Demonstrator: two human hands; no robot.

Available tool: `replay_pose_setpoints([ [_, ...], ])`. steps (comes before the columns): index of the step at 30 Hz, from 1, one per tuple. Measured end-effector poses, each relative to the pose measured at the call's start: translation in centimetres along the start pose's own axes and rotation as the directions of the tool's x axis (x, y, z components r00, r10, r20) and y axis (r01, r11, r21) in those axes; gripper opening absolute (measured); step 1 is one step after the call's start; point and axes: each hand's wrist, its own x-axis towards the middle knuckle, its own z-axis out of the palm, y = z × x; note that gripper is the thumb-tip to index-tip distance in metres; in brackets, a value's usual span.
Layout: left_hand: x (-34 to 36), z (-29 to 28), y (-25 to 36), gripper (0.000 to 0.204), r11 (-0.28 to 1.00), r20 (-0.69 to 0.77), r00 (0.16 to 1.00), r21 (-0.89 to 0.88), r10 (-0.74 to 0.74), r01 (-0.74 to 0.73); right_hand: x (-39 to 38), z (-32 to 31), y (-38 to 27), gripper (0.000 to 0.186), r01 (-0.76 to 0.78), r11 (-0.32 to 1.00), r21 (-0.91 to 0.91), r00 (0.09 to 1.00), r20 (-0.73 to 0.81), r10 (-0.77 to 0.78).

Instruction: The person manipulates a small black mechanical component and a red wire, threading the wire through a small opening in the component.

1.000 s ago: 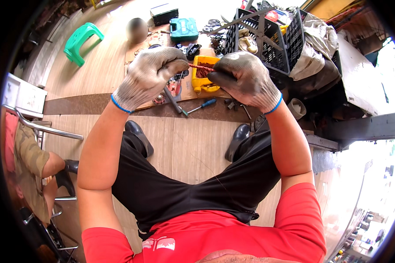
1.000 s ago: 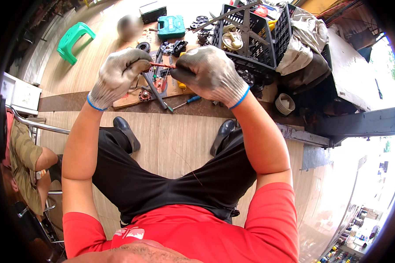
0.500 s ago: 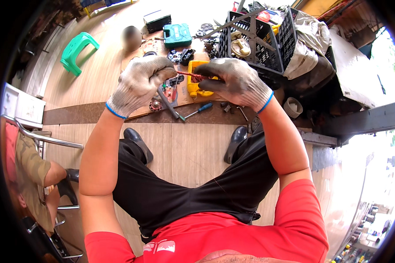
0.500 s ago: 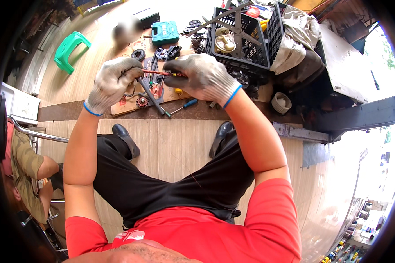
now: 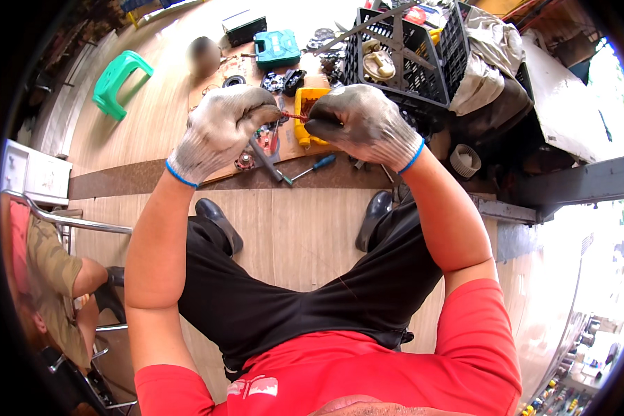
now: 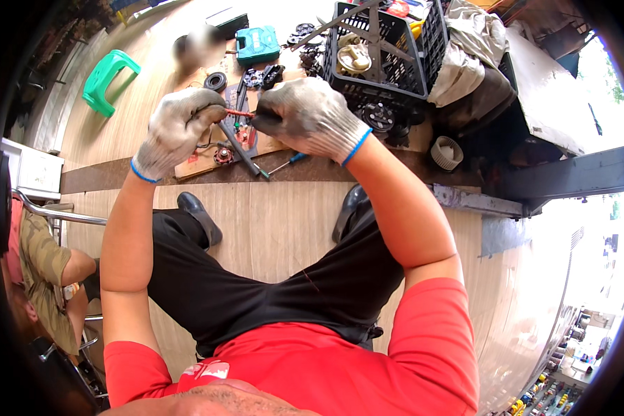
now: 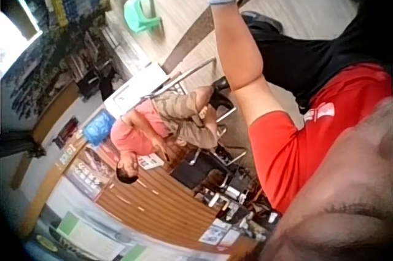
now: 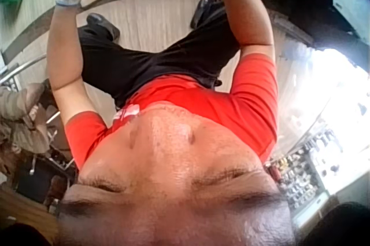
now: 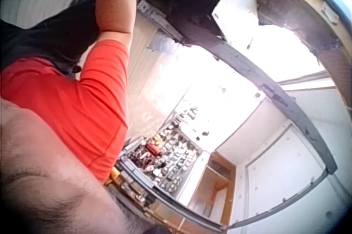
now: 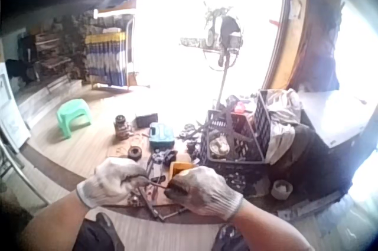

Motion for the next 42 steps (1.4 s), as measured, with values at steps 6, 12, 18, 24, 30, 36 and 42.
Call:
replay_pose_setpoints([
  [6,0.1,-1.5,-0.3,0.018,0.999,0.097,0.994,-0.007,0.051,-0.051,-0.4,0.0,-1.3,0.014,0.141,0.986,0.086,0.987,-0.088,-0.133],
  [12,-0.7,-0.9,0.3,0.018,0.997,0.056,0.996,0.033,-0.071,0.069,-0.4,1.6,-0.8,0.029,0.03,0.999,0.018,0.997,-0.072,-0.029],
  [18,0.2,-1.0,0.1,0.011,0.975,-0.034,0.993,0.196,0.11,-0.102,-0.1,1.4,-1.0,0.035,-0.016,0.999,0.048,0.994,-0.109,0.021],
  [24,0.2,-0.5,0.6,0.007,0.981,-0.075,0.992,0.175,0.1,-0.086,0.1,1.8,-0.6,0.034,0.018,0.999,-0.04,0.993,-0.116,-0.023],
  [30,0.7,-0.9,1.1,0.013,0.984,-0.053,0.999,0.176,-0.001,0.011,0.4,1.1,-0.4,0.032,0.04,0.998,-0.039,0.995,-0.09,-0.043],
  [36,0.1,-1.7,-1.2,0.018,0.892,-0.028,0.997,0.449,0.076,-0.055,-1.3,-5.5,4.1,0.036,-0.229,0.788,0.571,0.962,0.007,0.274],
  [42,0.2,-1.2,-0.2,0.013,0.877,-0.008,0.988,0.462,0.152,-0.131,-1.0,-1.5,3.9,0.029,-0.231,0.909,0.348,0.956,-0.091,0.278],
])
